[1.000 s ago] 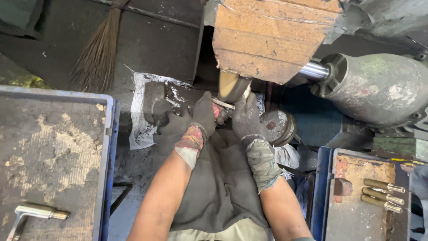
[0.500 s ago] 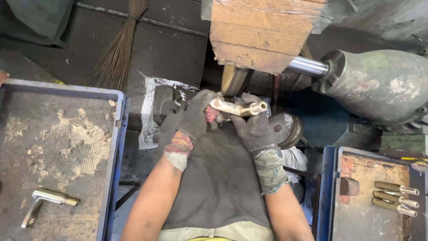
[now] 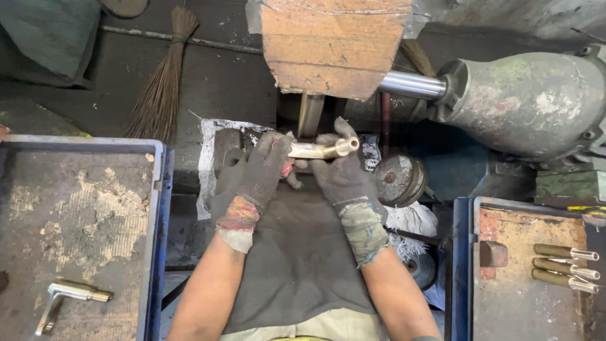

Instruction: The person uses a bench grinder to smooth the edges of small L-shaped metal pieces. They hold each piece with gloved hands, rotate it against the spinning wheel, and place finished pieces into a tray. The process is repeated for several identical parts.

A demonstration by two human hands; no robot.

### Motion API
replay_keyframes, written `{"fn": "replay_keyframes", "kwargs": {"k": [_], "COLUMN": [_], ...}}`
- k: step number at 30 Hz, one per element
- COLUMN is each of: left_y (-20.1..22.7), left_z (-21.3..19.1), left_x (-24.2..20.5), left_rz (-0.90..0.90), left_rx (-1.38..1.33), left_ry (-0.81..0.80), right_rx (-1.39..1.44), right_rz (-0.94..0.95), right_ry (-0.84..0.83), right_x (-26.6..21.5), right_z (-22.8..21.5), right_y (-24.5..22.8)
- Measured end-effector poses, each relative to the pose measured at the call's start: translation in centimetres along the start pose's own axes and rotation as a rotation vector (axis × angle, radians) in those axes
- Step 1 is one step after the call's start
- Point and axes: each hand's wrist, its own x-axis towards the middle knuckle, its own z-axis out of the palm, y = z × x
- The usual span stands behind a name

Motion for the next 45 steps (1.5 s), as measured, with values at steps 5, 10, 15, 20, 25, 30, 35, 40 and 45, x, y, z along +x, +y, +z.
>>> {"fn": "replay_keyframes", "kwargs": {"k": [5, 10, 15, 20, 25, 30, 35, 40, 45], "left_y": [3.0, 2.1, 1.7, 2.5, -1.5, -8.3, -11.1, -10.4, -9.6], "left_z": [-0.3, 0.9, 1.4, 1.4, 2.7, 5.0, 5.8, 4.8, 4.1], "left_x": [-0.8, 0.6, 1.2, 0.9, 2.7, 6.1, 7.2, 6.5, 6.4], "left_rz": [-0.079, -0.068, -0.14, -0.252, -0.165, 0.049, -0.065, -0.089, -0.057], "left_rx": [0.069, -0.409, -0.43, -0.319, -0.613, -1.136, -1.311, -1.358, -1.253], "left_ry": [0.022, -0.033, 0.007, 0.01, 0.016, -0.167, -0.175, -0.28, -0.168], "right_rx": [-0.16, -0.159, -0.187, -0.129, -0.135, -0.13, -0.166, -0.231, -0.026], "right_rz": [-0.029, 0.001, 0.132, 0.011, 0.148, -0.076, 0.09, 0.056, 0.044], "right_ry": [0.104, 0.081, 0.006, 0.024, -0.012, 0.033, 0.019, 0.025, -0.013], "right_x": [1.4, 2.0, 2.9, 3.0, 3.1, 3.1, 3.2, 3.5, 3.6], "right_z": [1.3, 1.9, 2.5, 2.6, 2.4, 2.0, 1.7, 2.4, 2.9], "right_y": [0.5, 2.4, 4.4, 5.1, 5.3, 5.6, 6.2, 7.3, 8.5]}}
